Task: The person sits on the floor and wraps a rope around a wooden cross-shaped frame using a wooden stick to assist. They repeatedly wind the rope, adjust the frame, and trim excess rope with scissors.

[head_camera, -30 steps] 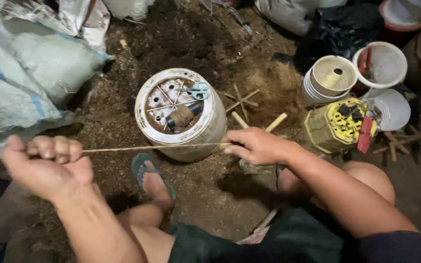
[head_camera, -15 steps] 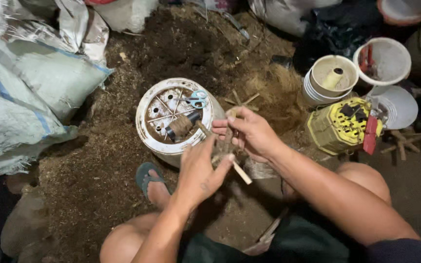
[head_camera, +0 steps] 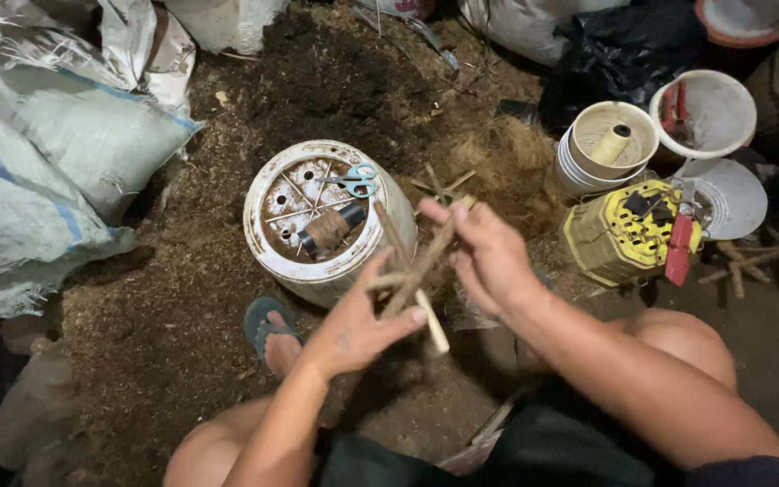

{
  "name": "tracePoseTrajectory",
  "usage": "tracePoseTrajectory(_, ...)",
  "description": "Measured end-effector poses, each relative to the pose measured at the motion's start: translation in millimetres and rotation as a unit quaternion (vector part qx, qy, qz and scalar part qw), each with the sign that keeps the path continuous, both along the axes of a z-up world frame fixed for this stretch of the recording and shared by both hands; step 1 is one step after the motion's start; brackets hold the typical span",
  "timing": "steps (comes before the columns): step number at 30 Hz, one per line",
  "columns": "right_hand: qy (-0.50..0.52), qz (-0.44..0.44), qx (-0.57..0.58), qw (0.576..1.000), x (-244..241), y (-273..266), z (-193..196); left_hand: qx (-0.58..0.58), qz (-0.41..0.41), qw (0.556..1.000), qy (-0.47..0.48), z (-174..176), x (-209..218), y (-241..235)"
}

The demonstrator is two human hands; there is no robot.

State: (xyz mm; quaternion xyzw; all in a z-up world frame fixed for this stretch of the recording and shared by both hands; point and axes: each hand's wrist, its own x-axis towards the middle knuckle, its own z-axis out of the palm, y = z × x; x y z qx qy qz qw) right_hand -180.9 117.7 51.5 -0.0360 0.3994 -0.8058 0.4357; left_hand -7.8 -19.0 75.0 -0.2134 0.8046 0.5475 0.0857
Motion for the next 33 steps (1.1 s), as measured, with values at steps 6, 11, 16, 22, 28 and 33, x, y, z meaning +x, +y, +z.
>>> tracePoseTrajectory(6, 0.018, 0.03, -0.055, 0.998, 12.1, 1.8, 0.0, 0.298, 0.113, 0.94, 0.125, -8.4, -7.0, 12.5)
tracePoseTrajectory(11, 0.003, -0.01, -0.069, 0.998, -14.6, 13.2, 5.7, 0.156, 0.081, 0.98, 0.093, -3.3, 1.3, 1.6)
tracePoseTrajectory(16, -0.036, -0.03, -0.104, 0.993, -36.3, 27.6, -7.0, -0.133, 0.034, 0.981, 0.137, 7.6, 11.6, -15.3)
tracePoseTrajectory(22, -0.014, -0.079, -0.038, 0.996, -64.5, 31.2, -8.1, -0.063, -0.028, 0.994, 0.088, 28.0, 16.7, -18.4)
tracePoseTrajectory(28, 0.079, -0.114, 0.01, 0.99, -70.3, 40.4, -2.6, -0.109, 0.048, 0.991, 0.057, 36.8, 16.2, -24.1)
tracePoseTrajectory(33, 0.148, -0.184, -0.011, 0.972, -109.5, 58.4, -0.9, -0.05, -0.042, 0.975, 0.211, 26.8, 32.8, -33.1)
